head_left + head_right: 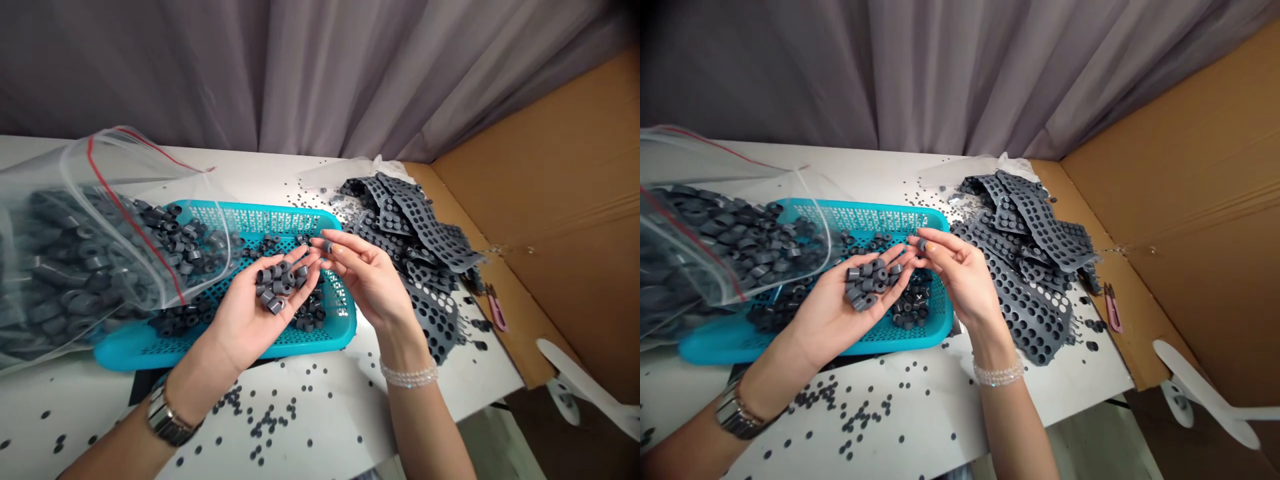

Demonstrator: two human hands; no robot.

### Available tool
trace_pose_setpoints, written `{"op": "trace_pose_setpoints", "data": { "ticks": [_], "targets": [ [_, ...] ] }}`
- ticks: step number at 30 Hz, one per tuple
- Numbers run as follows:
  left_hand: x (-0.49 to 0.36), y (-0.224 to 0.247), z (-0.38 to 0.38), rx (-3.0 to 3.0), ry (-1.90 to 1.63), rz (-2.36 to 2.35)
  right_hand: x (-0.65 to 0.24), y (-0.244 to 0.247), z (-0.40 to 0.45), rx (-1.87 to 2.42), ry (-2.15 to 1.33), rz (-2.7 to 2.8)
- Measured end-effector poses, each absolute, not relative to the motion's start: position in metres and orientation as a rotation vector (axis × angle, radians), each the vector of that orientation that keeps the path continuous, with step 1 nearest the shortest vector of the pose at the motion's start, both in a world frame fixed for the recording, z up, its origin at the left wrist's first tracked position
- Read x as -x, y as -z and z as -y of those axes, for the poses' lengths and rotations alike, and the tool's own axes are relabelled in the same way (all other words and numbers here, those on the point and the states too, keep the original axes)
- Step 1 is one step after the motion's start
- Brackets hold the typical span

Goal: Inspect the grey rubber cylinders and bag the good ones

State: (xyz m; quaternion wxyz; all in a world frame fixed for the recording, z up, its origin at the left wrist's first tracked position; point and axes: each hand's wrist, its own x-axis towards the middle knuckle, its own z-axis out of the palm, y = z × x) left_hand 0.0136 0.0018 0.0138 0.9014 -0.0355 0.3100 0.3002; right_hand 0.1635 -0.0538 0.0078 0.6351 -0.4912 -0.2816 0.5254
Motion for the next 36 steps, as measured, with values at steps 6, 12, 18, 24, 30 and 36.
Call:
{"op": "trace_pose_setpoints", "data": {
  "ticks": [6,12,18,24,30,36],
  "targets": [
    [-0.014,-0.013,-0.002,0.075,-0.653,-0.657,-0.168,-0.007,0.054,1.020,-1.278,0.601],
    [-0.015,-0.016,-0.002,0.082,-0.681,-0.709,-0.172,-0.006,0.054,0.928,-1.345,0.606],
    [-0.014,-0.014,-0.003,0.072,-0.684,-0.716,-0.170,-0.008,0.054,0.983,-1.359,0.644],
    [-0.015,-0.010,-0.002,0.060,-0.676,-0.705,-0.169,-0.006,0.052,0.929,-1.401,0.568],
    [-0.017,-0.007,-0.002,0.079,-0.685,-0.730,-0.162,-0.008,0.053,1.142,-1.188,0.698],
    [-0.014,-0.008,-0.002,0.014,-0.688,-0.740,-0.154,-0.015,0.060,1.671,-0.674,1.420]
  ]
}}
